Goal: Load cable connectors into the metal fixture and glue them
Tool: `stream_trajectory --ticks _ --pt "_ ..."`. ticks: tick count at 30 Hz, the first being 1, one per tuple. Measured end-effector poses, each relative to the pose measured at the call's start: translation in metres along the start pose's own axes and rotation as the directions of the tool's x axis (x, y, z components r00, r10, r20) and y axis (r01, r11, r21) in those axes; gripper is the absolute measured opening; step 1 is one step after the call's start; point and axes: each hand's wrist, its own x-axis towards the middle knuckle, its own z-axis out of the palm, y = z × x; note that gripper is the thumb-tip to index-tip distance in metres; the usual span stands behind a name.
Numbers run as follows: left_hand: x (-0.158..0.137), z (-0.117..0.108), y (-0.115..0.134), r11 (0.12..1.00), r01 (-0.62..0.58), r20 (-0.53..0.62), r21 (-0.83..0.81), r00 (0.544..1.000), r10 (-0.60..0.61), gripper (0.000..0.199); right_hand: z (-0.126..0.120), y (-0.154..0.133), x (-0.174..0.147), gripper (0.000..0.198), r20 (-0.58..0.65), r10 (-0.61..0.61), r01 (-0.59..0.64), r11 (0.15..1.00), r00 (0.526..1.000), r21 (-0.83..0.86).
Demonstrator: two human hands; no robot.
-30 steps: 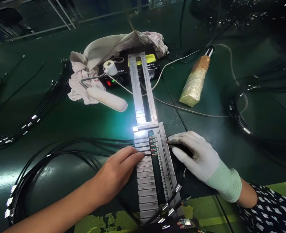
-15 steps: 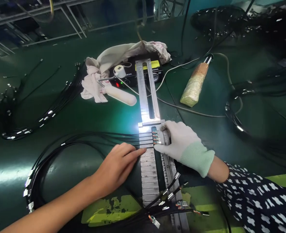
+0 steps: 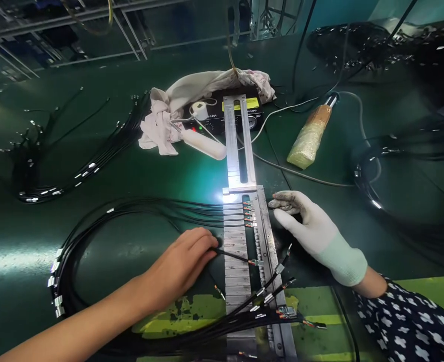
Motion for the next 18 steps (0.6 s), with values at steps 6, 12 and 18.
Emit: stream_trajectory --ticks 6,12,18 --pt "0.012 0.012 0.001 0.993 -0.120 0.031 -0.022 0.992 0.121 0.024 0.005 0.004 0.001 0.025 -0.016 -0.067 0.064 0.988 0.998 -0.141" --pt "0.022 -0.003 -0.013 0.951 -0.225 -0.072 0.212 0.967 0.245 0.029 0.004 0.002 0.000 0.024 -0.011 -0.079 0.076 0.985 0.997 -0.157" --pt "0.034 -0.004 -0.017 0.889 -0.263 -0.026 0.376 0.955 0.294 0.031 0.003 0.002 0.001 0.023 -0.010 -0.071 0.068 0.978 0.997 -0.197"
